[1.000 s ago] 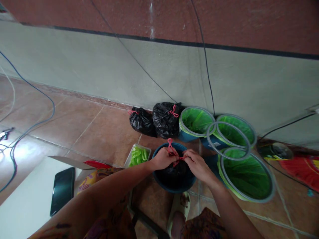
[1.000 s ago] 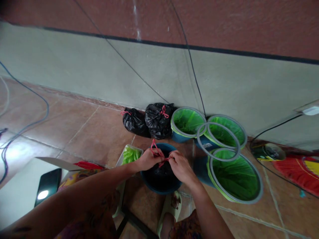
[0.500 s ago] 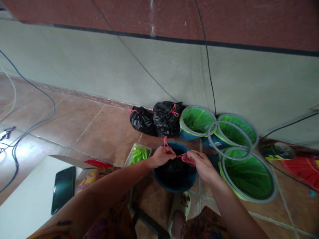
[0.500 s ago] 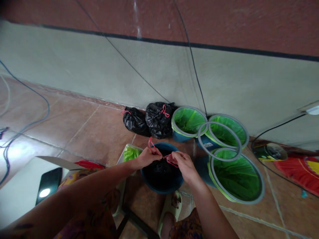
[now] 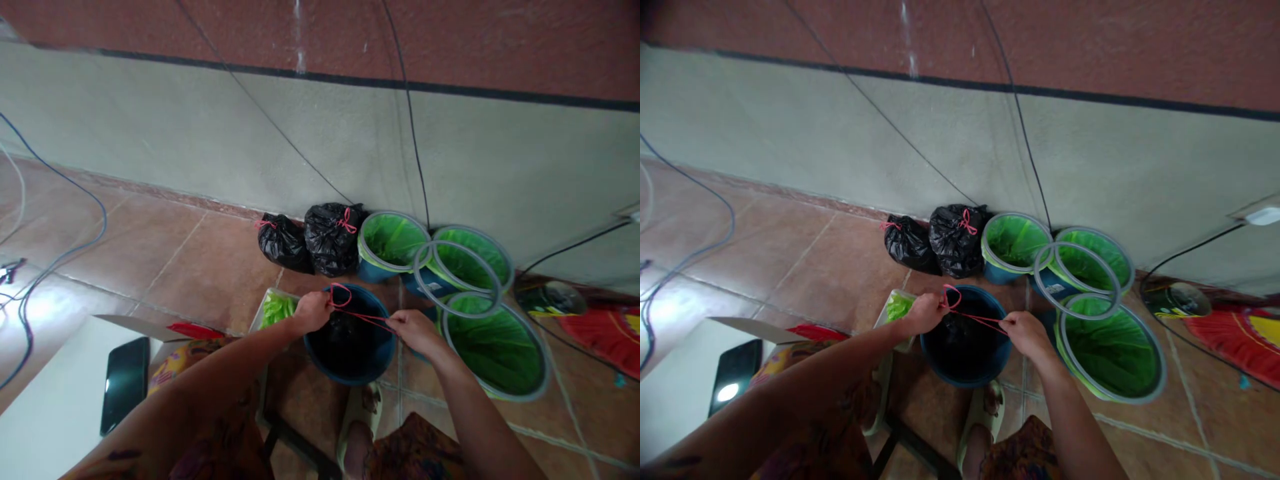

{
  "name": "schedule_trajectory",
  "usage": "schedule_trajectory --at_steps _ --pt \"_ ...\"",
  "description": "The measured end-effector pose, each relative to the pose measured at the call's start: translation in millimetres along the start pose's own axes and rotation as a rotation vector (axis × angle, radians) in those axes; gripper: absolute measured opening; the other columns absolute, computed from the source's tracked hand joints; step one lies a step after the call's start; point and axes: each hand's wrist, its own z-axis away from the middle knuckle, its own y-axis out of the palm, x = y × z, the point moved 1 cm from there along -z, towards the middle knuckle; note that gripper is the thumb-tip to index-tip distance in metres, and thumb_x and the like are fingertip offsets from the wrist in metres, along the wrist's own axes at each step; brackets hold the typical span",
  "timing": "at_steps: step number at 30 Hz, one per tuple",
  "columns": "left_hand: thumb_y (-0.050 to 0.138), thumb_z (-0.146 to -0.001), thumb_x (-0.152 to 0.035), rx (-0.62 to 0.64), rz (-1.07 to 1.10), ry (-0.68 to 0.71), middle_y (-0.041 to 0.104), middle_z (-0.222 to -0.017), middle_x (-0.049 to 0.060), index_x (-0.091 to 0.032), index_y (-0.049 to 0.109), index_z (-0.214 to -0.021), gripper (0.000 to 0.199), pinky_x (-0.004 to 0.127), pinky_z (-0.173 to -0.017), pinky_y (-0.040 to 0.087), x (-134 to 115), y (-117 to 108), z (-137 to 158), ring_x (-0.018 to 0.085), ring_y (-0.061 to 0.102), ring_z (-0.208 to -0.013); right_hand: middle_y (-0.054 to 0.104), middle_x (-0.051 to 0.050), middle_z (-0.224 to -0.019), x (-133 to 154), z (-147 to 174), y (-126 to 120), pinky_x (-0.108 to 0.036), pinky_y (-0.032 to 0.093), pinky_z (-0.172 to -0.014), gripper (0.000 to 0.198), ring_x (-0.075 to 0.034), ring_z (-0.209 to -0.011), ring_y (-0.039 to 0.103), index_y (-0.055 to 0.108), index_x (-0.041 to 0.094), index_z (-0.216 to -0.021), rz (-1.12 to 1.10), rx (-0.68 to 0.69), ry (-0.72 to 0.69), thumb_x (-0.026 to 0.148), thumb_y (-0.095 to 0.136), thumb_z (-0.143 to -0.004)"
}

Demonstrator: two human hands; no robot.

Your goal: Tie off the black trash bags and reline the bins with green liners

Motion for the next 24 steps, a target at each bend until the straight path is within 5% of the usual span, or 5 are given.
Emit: schedule_trajectory --at_steps 5,10,13,18,24 --pt "0.055 -0.081 -0.021 0.169 0.316 -0.042 0.061 -0.06 0.0 -0.016 0.067 -0.068 0.019 0.023 -0.057 0.039 -5.1 -7.9 -6.7 0.013 0.056 -0.058 0.072 -0.003 -0.075 5.9 -0.2 -2.4 -0.027 0.039 -0.064 0.021 -0.017 -0.072 0.064 0.073 0.021 -0.078 0.009 -0.017 -0.029 0.03 0.054 -0.079" --pt "0.056 -0.077 -0.022 0.174 0.945 -0.183 0.052 -0.049 -0.004 -0.012 0.07 -0.076 0.017 0.02 -0.046 0.03 -15.6 -4.7 -4.4 0.008 0.045 -0.045 0.068 -0.002 -0.067 8.1 0.4 -5.8 -0.028 0.038 -0.06 0.026 -0.017 -0.063 0.062 0.072 0.021 -0.082 -0.086 -0.046 0.003 0.036 0.05 -0.082" --pt "0.058 -0.078 -0.028 0.178 1.132 -0.198 0.053 -0.051 -0.002 -0.012 0.065 -0.066 0.021 0.02 -0.043 0.028 -18.2 -1.3 -1.8 0.006 0.042 -0.042 0.067 -0.002 -0.063 9.7 2.9 -9.7 -0.029 0.039 -0.06 0.028 -0.018 -0.061 0.061 0.071 0.021 -0.08 -0.158 -0.093 -0.02 0.04 0.052 -0.081" --pt "0.076 -0.067 -0.031 0.242 1.15 -0.079 0.059 -0.061 -0.003 -0.012 0.065 -0.075 0.023 0.02 -0.05 0.037 -14.8 6.6 -1.6 0.007 0.05 -0.049 0.074 -0.003 -0.082 35.8 15.1 -15.8 -0.03 0.046 -0.072 0.026 -0.02 -0.076 0.065 0.073 0.022 -0.087 -0.391 -0.136 -0.249 0.044 0.06 -0.08" --pt "0.072 -0.073 -0.026 0.288 0.802 0.23 0.069 -0.077 0.001 -0.013 0.072 -0.087 0.019 0.022 -0.069 0.045 -19.6 14.3 5.1 0.013 0.06 -0.073 0.073 -0.002 -0.09 76.2 37.1 -12.7 -0.027 0.048 -0.077 0.018 -0.016 -0.083 0.065 0.071 0.023 -0.094 -0.545 0.122 -0.477 0.034 0.063 -0.083"
